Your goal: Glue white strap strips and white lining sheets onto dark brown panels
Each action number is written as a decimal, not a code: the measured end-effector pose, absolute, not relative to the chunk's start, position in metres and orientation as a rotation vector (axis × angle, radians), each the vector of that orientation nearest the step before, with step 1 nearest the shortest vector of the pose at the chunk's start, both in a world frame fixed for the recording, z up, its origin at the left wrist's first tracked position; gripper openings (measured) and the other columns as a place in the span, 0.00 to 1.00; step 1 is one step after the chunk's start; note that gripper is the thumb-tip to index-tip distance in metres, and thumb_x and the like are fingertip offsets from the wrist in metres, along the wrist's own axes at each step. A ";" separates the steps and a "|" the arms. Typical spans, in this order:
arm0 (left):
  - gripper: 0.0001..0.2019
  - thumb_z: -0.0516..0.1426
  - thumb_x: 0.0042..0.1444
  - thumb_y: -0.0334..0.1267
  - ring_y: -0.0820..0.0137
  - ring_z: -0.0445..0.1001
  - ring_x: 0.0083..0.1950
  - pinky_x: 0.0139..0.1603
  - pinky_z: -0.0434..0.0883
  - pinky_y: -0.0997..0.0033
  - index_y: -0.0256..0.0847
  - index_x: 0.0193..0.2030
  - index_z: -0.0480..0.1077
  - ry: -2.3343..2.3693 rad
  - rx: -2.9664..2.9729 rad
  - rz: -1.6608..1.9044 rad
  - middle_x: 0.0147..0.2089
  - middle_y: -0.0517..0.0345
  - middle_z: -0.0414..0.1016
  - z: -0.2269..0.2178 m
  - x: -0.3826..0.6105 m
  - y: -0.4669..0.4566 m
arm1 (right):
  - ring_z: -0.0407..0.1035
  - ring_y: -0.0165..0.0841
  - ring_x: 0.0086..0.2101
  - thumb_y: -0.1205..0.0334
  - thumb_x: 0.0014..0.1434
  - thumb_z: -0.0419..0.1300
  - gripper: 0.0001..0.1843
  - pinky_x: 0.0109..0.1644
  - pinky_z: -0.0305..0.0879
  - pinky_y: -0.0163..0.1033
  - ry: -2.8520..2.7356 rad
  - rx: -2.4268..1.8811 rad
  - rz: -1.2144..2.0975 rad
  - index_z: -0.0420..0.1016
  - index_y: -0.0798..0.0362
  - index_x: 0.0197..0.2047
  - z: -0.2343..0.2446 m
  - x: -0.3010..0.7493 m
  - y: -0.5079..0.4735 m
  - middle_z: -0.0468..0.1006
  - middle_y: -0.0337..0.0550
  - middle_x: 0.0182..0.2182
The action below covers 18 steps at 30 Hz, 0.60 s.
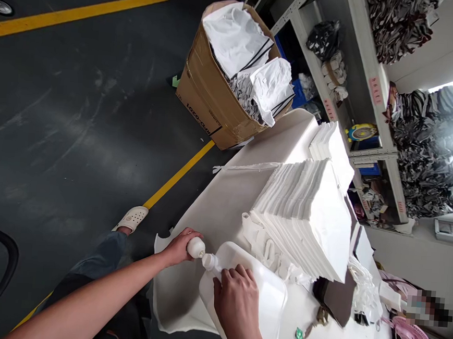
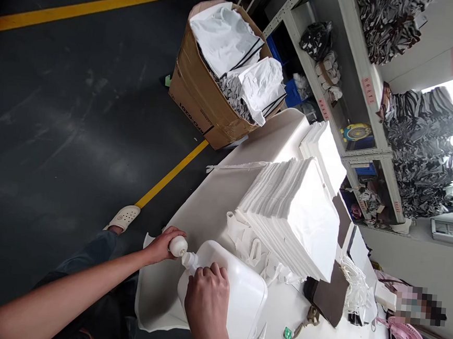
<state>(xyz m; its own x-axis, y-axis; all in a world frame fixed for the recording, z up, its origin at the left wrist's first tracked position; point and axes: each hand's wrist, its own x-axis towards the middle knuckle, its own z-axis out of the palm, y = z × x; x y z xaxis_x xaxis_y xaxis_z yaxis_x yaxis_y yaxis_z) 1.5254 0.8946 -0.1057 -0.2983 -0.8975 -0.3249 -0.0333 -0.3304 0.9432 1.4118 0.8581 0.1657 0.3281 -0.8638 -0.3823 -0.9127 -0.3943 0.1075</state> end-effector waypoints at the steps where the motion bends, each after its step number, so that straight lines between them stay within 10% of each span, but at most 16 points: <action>1: 0.30 0.69 0.52 0.44 0.56 0.70 0.58 0.60 0.71 0.46 0.43 0.60 0.69 -1.241 1.283 -1.702 0.60 0.49 0.68 -0.106 1.526 0.895 | 0.66 0.37 0.31 0.71 0.56 0.66 0.12 0.39 0.50 0.44 1.650 -2.458 0.577 0.72 0.51 0.24 0.166 1.412 0.858 0.74 0.40 0.22; 18: 0.31 0.69 0.53 0.43 0.55 0.69 0.59 0.61 0.70 0.45 0.43 0.62 0.67 -1.253 1.284 -1.718 0.61 0.49 0.68 -0.100 1.528 0.891 | 0.65 0.37 0.31 0.72 0.55 0.66 0.12 0.39 0.50 0.44 1.656 -2.468 0.552 0.71 0.51 0.24 0.165 1.410 0.859 0.73 0.40 0.22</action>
<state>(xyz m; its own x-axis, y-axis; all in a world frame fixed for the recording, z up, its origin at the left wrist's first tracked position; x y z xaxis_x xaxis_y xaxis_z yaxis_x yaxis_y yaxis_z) 1.5285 0.8913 -0.1003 -0.3130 -0.8896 -0.3325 -0.0445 -0.3360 0.9408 1.4101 0.8591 0.1655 0.3355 -0.8698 -0.3618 -0.9129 -0.3950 0.1030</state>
